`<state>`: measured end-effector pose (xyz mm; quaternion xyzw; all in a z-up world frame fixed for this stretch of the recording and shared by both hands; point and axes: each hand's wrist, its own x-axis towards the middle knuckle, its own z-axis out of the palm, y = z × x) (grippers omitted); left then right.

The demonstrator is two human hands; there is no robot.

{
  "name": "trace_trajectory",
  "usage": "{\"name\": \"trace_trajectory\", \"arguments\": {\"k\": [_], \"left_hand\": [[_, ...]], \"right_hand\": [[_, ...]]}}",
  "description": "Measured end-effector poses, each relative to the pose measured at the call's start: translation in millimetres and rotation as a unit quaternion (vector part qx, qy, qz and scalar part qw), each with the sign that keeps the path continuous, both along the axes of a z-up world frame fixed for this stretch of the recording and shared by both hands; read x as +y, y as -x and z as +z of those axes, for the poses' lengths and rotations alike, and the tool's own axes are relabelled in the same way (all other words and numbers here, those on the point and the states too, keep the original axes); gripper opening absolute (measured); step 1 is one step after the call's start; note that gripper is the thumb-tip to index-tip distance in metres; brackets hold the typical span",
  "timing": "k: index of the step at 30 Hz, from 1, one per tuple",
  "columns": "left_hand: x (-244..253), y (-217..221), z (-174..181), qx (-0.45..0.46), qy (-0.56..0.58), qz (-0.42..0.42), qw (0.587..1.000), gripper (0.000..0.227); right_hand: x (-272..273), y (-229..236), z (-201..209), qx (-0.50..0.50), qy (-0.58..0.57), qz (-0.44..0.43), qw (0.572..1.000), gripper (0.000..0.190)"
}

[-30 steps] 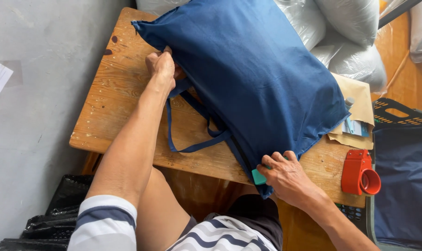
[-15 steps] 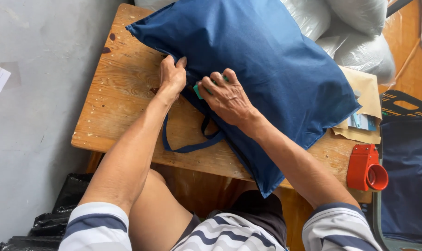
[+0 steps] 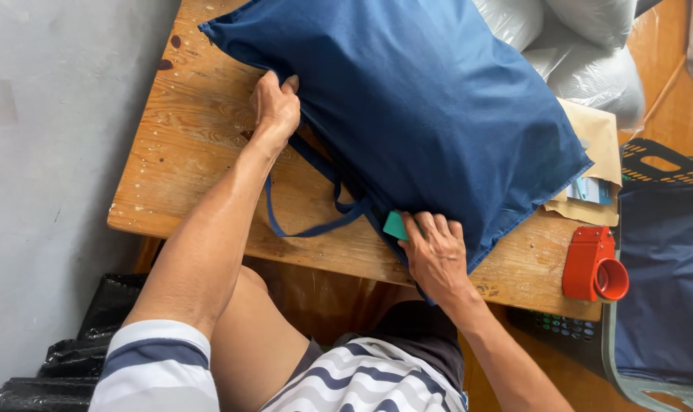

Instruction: The person scrubs the surface of a blue tote bag with a green brush, repeatedly rubbing the fabric and seams. They reposition the bag to access different areas and continue scrubbing until the end of the clip.

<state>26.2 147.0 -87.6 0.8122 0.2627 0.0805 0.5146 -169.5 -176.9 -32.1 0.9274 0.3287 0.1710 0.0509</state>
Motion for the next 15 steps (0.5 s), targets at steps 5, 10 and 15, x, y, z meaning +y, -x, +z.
{"name": "trace_trajectory", "arguments": {"k": [5,10,15], "left_hand": [[-1.6,3.3,-3.7,0.016,-0.026,-0.014,0.999,0.035],[-8.4,10.7,20.8,0.007,-0.040,0.010,0.999,0.041],[-16.1,22.1,41.6,-0.040,-0.045,0.102,0.993,0.081]], "right_hand": [[-45.0,47.1,-14.6,0.134,-0.070,-0.057,0.987,0.040],[-27.8,26.0,59.7,0.429,-0.074,0.008,0.900,0.047],[22.8,-46.5,99.1,-0.021,-0.150,0.116,0.982,0.045]]}}
